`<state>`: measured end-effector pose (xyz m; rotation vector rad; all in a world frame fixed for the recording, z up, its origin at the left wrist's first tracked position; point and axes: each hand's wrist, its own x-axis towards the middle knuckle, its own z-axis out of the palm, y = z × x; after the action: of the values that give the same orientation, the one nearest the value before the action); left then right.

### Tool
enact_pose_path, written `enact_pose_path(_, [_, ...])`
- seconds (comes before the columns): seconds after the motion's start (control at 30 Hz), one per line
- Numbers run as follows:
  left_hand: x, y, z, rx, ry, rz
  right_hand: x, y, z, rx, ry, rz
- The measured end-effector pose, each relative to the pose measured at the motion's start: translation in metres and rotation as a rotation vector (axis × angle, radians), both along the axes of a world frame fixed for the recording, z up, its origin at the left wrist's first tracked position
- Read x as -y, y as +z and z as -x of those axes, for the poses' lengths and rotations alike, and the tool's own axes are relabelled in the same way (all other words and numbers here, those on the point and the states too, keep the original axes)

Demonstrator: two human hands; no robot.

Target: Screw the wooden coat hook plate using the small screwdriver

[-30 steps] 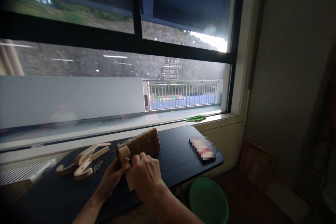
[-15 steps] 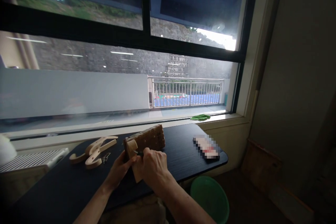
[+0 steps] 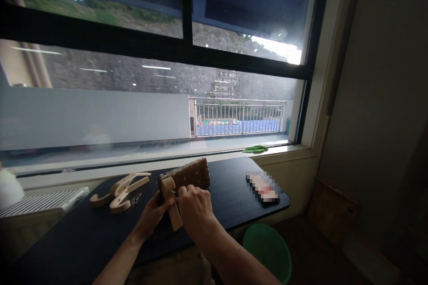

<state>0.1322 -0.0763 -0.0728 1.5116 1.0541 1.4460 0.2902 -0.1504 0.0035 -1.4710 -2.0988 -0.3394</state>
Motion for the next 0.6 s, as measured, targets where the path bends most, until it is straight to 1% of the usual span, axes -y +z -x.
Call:
enact_pose_path(0.33, [-0.0026,-0.0023,0.0017,-0.036,-0.013,-0.002,-0.0046,-0.0085,-0.0016,-0.076,-0.054,0.068])
enact_pose_path(0.4, [-0.0025,-0.002,0.0021,-0.025,-0.026,0.008,-0.0031,-0.0086,-0.0009,-0.096,-0.042,0.063])
enact_pose_path(0.6, [-0.0023,-0.0021,0.0025,0.01,-0.054,0.019,0.0026,-0.0051,-0.0003,-0.172,0.056,0.008])
